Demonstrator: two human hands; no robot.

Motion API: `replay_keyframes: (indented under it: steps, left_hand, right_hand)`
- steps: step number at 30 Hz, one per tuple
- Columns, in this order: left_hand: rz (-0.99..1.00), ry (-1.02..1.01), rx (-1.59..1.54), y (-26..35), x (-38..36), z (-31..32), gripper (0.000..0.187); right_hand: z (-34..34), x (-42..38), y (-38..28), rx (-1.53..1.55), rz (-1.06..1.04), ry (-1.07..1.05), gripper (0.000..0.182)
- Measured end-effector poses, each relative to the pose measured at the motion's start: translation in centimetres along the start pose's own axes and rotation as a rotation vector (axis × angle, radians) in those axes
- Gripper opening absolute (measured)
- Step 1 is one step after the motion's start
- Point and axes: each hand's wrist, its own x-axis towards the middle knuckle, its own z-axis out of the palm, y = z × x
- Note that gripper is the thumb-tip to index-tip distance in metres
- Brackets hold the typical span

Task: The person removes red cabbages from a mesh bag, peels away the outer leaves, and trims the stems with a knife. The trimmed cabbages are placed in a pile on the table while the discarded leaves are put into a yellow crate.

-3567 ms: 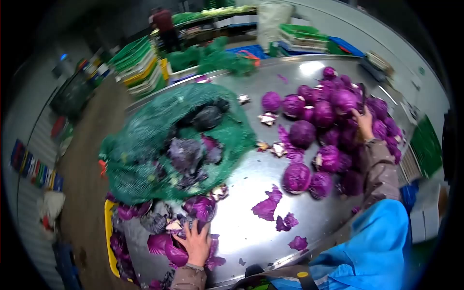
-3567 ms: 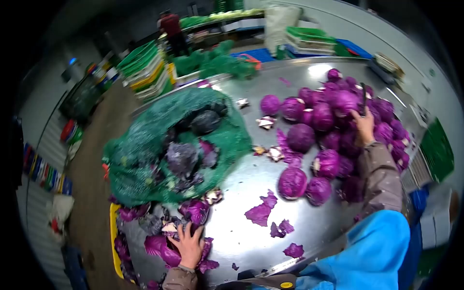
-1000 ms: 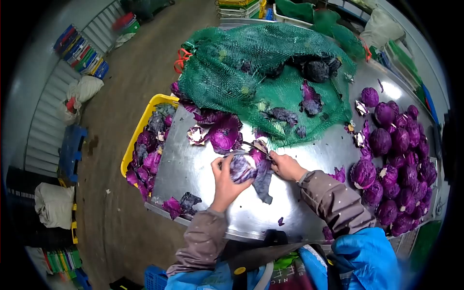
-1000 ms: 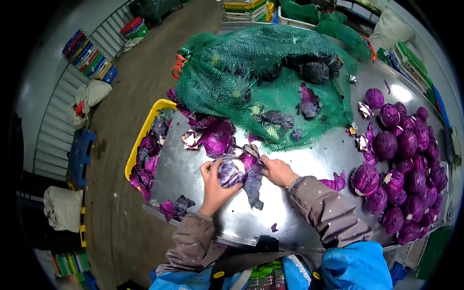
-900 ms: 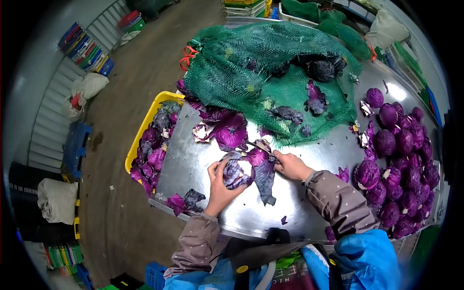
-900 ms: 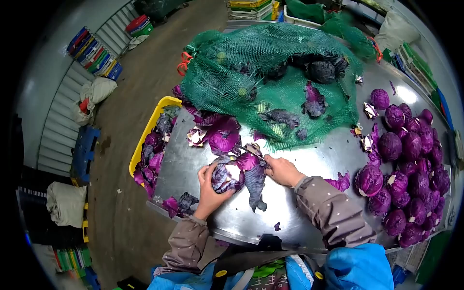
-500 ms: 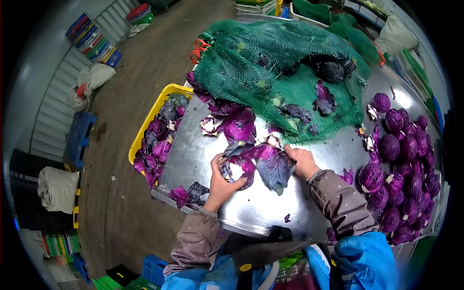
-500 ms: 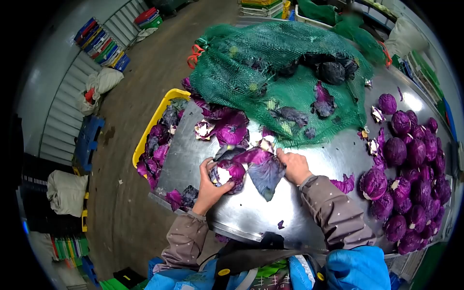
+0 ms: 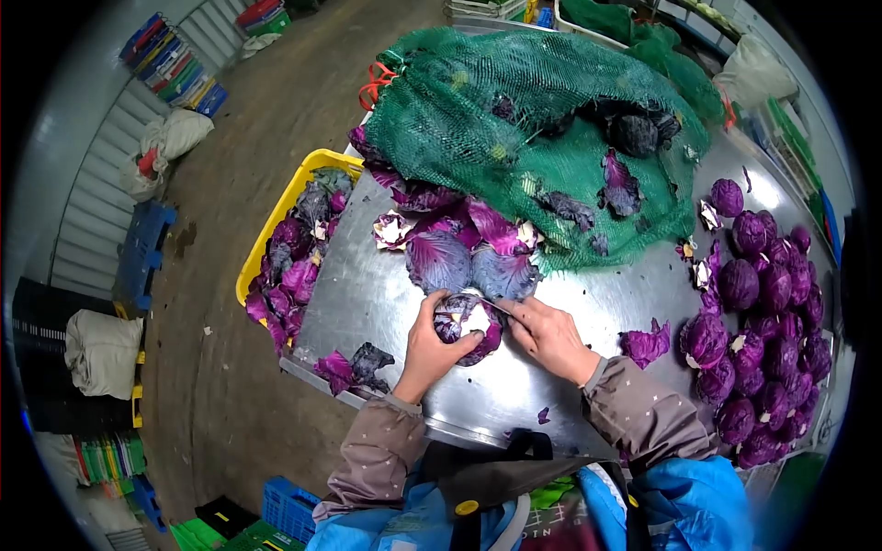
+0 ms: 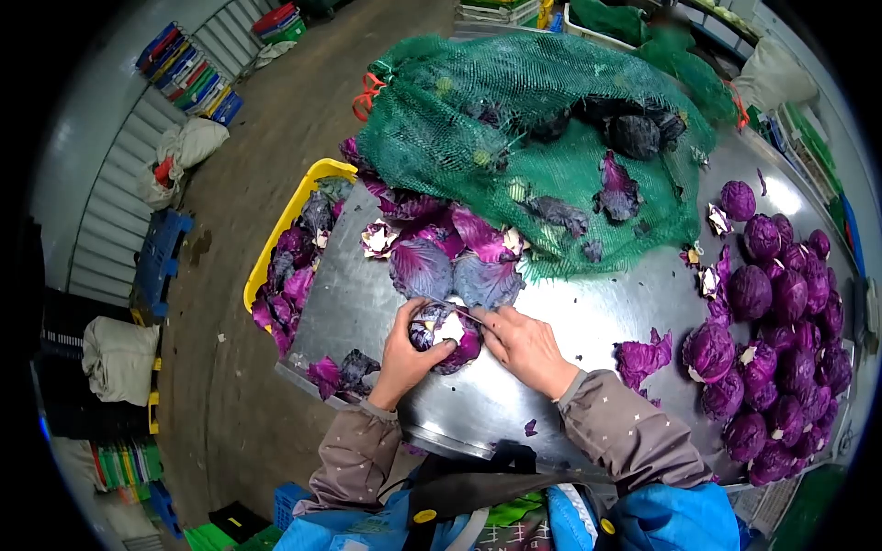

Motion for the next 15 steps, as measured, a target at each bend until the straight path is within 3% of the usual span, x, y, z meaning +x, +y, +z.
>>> replay_keyframes:
  steps: [4, 9, 12, 15]
  left_hand:
    - [-0.023, -0.026, 0.001, -0.4, 0.3, 0.4, 0.074]
    - [-0.028, 0.016, 0.094, 0.2, 0.7, 1.1, 0.070]
    - [-0.003, 0.066, 0.122, 0.3, 0.9, 1.6, 0.069]
    - [0.036, 0.081, 0.116, -0.4, 0.7, 1.7, 0.068]
  right_hand:
    - [0.2, -1.3, -1.3, -0.116, 0.048, -0.072, 0.046]
    - [1.0, -0.4, -1.2, -0.316, 0.011, 0.024, 0.054]
    - [1.4, 1.5, -0.3, -0.392, -0.062, 0.097, 0.052]
    - [1.0, 3.9, 0.2, -0.262, 0.048, 0.032, 0.031]
